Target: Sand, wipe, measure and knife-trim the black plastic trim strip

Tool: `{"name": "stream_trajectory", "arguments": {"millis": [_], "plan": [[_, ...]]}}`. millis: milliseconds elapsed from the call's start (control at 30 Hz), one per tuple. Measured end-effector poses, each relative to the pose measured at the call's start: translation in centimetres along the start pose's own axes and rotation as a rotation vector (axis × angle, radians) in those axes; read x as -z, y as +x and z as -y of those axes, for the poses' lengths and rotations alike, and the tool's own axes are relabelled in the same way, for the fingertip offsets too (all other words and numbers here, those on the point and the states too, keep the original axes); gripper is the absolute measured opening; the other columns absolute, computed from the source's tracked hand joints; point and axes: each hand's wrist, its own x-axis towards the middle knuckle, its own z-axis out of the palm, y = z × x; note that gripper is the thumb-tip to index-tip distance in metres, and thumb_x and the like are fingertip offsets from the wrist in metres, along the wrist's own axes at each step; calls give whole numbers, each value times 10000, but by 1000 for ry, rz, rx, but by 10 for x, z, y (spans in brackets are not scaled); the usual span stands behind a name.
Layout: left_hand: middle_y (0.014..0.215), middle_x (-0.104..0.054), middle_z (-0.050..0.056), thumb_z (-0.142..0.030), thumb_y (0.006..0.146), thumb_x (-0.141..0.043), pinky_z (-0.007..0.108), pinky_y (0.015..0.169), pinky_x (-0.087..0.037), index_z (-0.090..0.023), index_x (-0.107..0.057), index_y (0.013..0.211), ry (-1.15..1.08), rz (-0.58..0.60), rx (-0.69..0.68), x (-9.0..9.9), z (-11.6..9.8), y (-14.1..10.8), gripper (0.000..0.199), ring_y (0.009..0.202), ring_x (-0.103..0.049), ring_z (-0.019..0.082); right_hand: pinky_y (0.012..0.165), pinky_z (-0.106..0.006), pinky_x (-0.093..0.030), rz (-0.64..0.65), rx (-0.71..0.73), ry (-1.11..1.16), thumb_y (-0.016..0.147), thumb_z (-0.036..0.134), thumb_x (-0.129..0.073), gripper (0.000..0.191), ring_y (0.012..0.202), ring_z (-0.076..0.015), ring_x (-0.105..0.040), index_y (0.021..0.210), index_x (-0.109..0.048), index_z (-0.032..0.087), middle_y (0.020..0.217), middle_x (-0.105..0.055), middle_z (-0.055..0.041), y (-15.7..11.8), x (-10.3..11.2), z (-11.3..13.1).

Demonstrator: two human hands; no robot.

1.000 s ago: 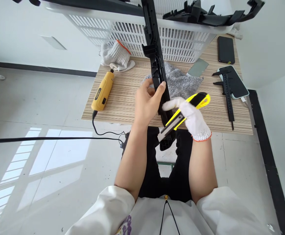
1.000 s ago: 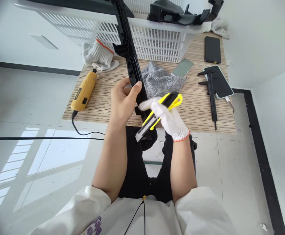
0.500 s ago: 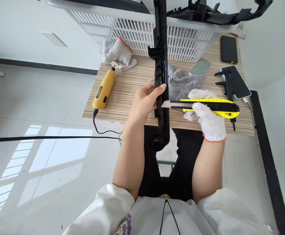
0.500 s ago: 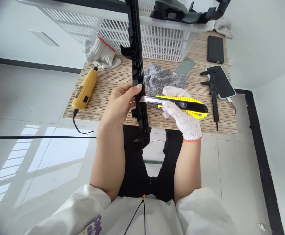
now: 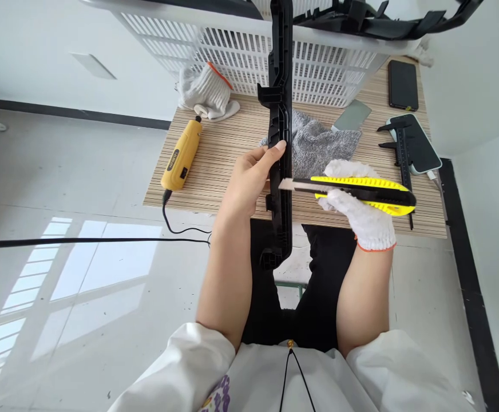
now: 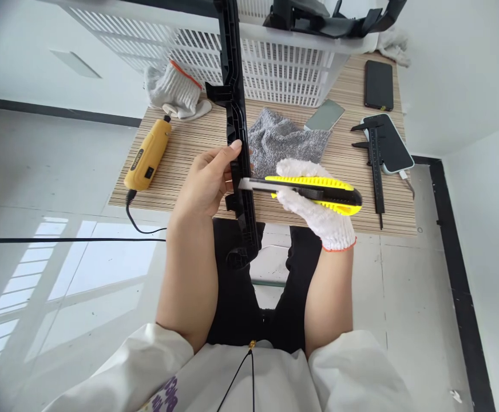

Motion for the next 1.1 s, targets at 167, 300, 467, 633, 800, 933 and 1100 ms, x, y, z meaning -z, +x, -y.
{"name": "stream_trajectory", "arguments": {"millis": [167,300,467,633,800,933,1100], "plan": [[680,-611,23,-634,866,-626,268,572,-552,-208,-658,911,11,3,-31,1,3,2,429,680,-682,176,725,-397,-615,-51,24,-2,779,516,-772,461,833,-216,-688,1160,-599,321,1176,-643,-45,0,-9,1],[680,-601,24,-677,873,-581,286,608,-561,-213,-663,911,-4,1,-42,2,8,4,473,744,-705,203,774,-397,-618,-62,17,-90,836,469,-723,423,840,-212,-688,1207,-601,309,1189,-635,-46,-1,-12,0],[698,-610,27,-703,870,-558,284,606,-562,-212,-663,879,-22,-8,-33,3,11,5,502,769,-708,209,745,-386,-629,-125,44,-84,845,481,-698,405,915,-237,-701,1198,-616,301,1191,-635,-55,1,-12,-6],[723,-638,29,-649,850,-638,261,593,-560,-202,-654,859,-21,-3,-20,2,8,5,447,767,-705,195,739,-358,-630,-206,39,-85,859,423,-682,334,920,-216,-707,1154,-655,269,1129,-677,-47,2,-11,-5],[751,-640,28,-572,879,-651,271,637,-573,-199,-630,865,-24,-18,-39,1,8,5,374,788,-709,193,664,-315,-630,-215,-46,-90,828,431,-722,378,865,-210,-706,1135,-681,214,1043,-712,-68,3,-13,-3],[787,-629,30,-581,936,-552,304,685,-595,-201,-615,881,-52,1,-37,-1,11,5,388,861,-718,214,665,-326,-639,-236,-69,-29,819,475,-722,399,929,-238,-708,1106,-682,201,1032,-706,-77,5,-15,-5],[802,-628,30,-617,933,-527,316,697,-591,-218,-599,886,-82,58,-36,-7,8,1,408,869,-711,214,572,-300,-616,-233,-130,-79,857,506,-659,405,963,-260,-704,1151,-637,227,1007,-677,-78,9,-17,-2]]}}
